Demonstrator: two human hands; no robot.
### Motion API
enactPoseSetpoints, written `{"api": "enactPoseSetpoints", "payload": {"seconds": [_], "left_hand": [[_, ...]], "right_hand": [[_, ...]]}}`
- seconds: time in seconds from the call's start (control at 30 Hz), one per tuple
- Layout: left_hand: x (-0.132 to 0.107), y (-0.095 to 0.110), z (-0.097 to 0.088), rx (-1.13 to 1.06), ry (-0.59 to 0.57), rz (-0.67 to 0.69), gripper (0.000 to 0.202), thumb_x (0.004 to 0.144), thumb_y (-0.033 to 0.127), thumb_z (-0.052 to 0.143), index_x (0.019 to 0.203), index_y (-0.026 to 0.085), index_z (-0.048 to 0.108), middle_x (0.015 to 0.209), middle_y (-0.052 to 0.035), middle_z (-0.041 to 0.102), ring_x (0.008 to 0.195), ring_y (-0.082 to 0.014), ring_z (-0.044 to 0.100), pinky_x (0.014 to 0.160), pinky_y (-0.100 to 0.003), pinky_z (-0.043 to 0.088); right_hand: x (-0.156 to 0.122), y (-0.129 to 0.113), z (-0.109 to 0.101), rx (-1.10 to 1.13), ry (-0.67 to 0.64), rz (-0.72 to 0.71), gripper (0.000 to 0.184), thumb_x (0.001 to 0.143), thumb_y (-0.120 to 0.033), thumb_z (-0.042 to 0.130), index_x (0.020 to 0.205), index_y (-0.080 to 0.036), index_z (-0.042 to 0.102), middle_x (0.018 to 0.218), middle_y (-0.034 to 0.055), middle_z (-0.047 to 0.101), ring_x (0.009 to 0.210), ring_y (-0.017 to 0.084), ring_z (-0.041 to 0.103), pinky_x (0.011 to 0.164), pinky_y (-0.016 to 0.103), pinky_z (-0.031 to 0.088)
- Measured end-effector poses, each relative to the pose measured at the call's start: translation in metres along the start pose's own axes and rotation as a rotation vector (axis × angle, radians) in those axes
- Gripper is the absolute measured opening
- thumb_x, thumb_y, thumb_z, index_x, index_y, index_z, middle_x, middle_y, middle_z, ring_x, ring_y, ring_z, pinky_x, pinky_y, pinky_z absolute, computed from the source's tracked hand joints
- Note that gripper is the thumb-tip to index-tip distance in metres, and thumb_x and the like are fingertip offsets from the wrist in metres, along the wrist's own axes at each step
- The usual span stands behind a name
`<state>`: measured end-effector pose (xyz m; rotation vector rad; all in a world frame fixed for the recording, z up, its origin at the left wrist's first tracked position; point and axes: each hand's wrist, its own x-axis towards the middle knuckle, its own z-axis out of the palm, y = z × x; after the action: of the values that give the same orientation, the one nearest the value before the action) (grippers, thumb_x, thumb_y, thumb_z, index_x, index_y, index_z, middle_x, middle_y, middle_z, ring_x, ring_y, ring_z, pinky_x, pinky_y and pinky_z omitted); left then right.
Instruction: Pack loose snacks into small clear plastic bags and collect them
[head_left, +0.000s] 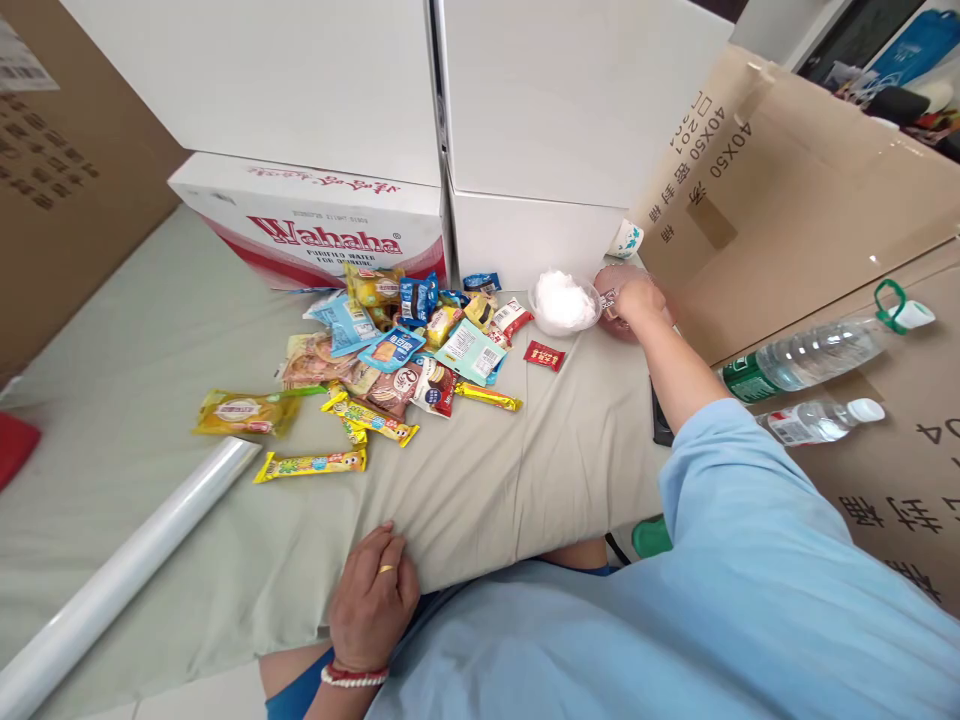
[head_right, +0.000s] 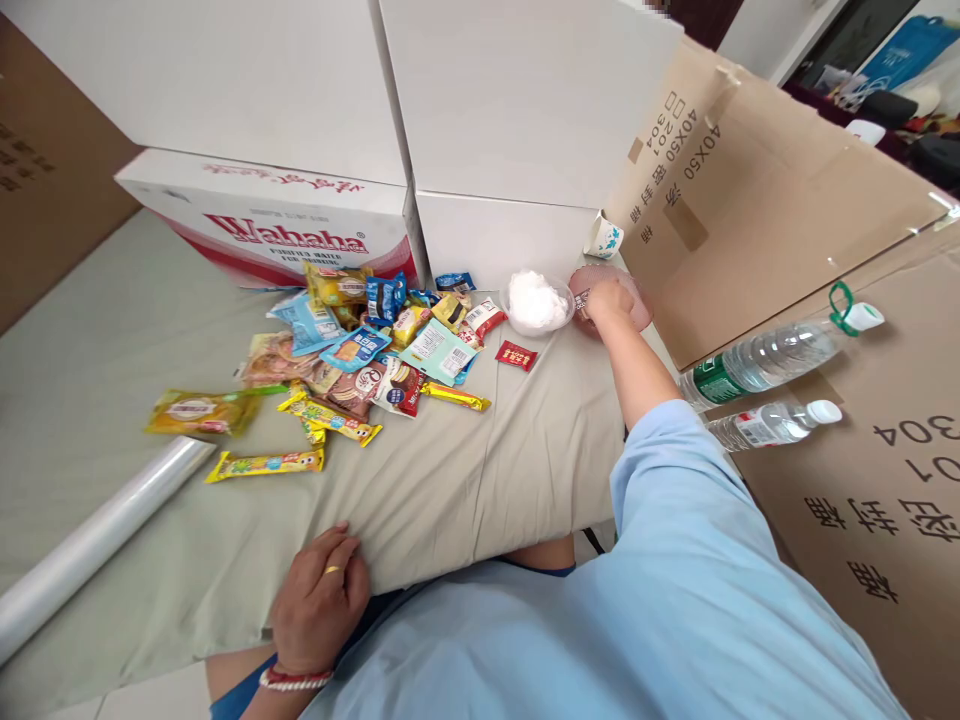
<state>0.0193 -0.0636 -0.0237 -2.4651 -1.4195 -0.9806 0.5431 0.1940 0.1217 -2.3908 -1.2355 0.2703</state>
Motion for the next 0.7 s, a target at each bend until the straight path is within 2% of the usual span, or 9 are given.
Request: {"api": "enactPoseSetpoints", "payload": {"seconds": [0.1, 0.13, 0.23, 0.3, 0.33, 0.47, 0.57, 0.63, 0.7], "left_hand": [[-0.002, -0.001, 0.001, -0.006, -0.004, 0.008, 0.027, 0.084, 0.003, 0.062, 0.105, 0.021, 0.062, 0.107, -0.0111, 0.073, 0.104, -0.0260, 0.073, 0.089, -0.039, 0.060], [-0.002, -0.001, 0.001, -0.012, -0.002, 0.005, 0.028, 0.084, 0.003, 0.062, 0.106, 0.021, 0.063, 0.107, -0.0110, 0.073, 0.104, -0.0260, 0.073, 0.089, -0.039, 0.060], [-0.002, 0.000, 0.002, -0.036, 0.010, -0.013, 0.029, 0.084, 0.005, 0.061, 0.106, 0.022, 0.064, 0.108, -0.0108, 0.073, 0.105, -0.0266, 0.073, 0.091, -0.039, 0.060], [-0.001, 0.001, 0.001, -0.042, 0.008, -0.020, 0.028, 0.084, 0.005, 0.060, 0.106, 0.021, 0.064, 0.107, -0.0114, 0.073, 0.106, -0.0273, 0.073, 0.092, -0.040, 0.059], [-0.001, 0.001, 0.001, -0.042, 0.001, -0.018, 0.028, 0.084, 0.004, 0.060, 0.106, 0.021, 0.064, 0.107, -0.0117, 0.073, 0.106, -0.0274, 0.073, 0.092, -0.040, 0.059], [0.001, 0.004, -0.002, -0.036, -0.013, -0.016, 0.027, 0.086, 0.004, 0.058, 0.107, 0.021, 0.062, 0.108, -0.0113, 0.072, 0.107, -0.0260, 0.072, 0.092, -0.039, 0.059], [-0.001, 0.004, -0.001, -0.043, 0.004, -0.037, 0.027, 0.086, 0.004, 0.058, 0.106, 0.022, 0.062, 0.109, -0.0107, 0.071, 0.107, -0.0253, 0.071, 0.092, -0.039, 0.058], [-0.002, 0.003, 0.001, -0.073, 0.007, -0.049, 0.026, 0.086, 0.004, 0.058, 0.104, 0.021, 0.064, 0.108, -0.0110, 0.072, 0.108, -0.0259, 0.071, 0.093, -0.039, 0.058], [-0.003, 0.002, 0.001, -0.148, 0.003, -0.085, 0.022, 0.086, 0.006, 0.059, 0.100, 0.021, 0.067, 0.107, -0.0108, 0.073, 0.108, -0.0261, 0.071, 0.093, -0.040, 0.058]], "right_hand": [[-0.009, -0.016, -0.006, -0.055, 0.078, -0.146, 0.036, 0.104, -0.028, 0.048, 0.119, -0.007, 0.072, 0.129, 0.0208, 0.065, 0.120, 0.023, 0.058, 0.102, 0.037, 0.039], [-0.013, -0.023, -0.004, -0.057, 0.061, -0.216, 0.035, 0.104, -0.029, 0.048, 0.119, -0.011, 0.074, 0.127, 0.0168, 0.068, 0.117, 0.021, 0.059, 0.101, 0.035, 0.039], [-0.026, -0.042, 0.009, -0.144, -0.092, -0.378, 0.029, 0.091, -0.034, 0.072, 0.115, -0.019, 0.077, 0.116, 0.0088, 0.074, 0.104, 0.021, 0.064, 0.093, 0.031, 0.045], [-0.032, -0.051, 0.020, -0.253, -0.173, -0.386, 0.029, 0.082, -0.027, 0.079, 0.110, -0.020, 0.078, 0.112, 0.0090, 0.076, 0.100, 0.023, 0.066, 0.087, 0.031, 0.047], [-0.035, -0.054, 0.023, -0.297, -0.186, -0.373, 0.026, 0.082, -0.023, 0.077, 0.108, -0.020, 0.079, 0.112, 0.0098, 0.077, 0.100, 0.024, 0.066, 0.086, 0.031, 0.047], [-0.041, -0.058, 0.022, -0.290, -0.068, -0.333, 0.025, 0.092, -0.017, 0.058, 0.105, -0.019, 0.079, 0.111, 0.0124, 0.077, 0.103, 0.027, 0.067, 0.088, 0.035, 0.048], [-0.041, -0.056, 0.010, -0.183, 0.022, -0.298, 0.023, 0.094, -0.017, 0.055, 0.099, -0.020, 0.077, 0.110, 0.0129, 0.077, 0.104, 0.028, 0.066, 0.093, 0.038, 0.047], [-0.042, -0.056, 0.001, 0.035, 0.050, -0.260, 0.019, 0.094, -0.016, 0.055, 0.093, -0.018, 0.074, 0.104, 0.0128, 0.075, 0.099, 0.025, 0.064, 0.093, 0.036, 0.047], [-0.045, -0.056, -0.008, 0.290, 0.076, -0.218, 0.017, 0.096, -0.018, 0.053, 0.092, -0.015, 0.070, 0.097, 0.0115, 0.072, 0.089, 0.019, 0.062, 0.086, 0.032, 0.047]]}}
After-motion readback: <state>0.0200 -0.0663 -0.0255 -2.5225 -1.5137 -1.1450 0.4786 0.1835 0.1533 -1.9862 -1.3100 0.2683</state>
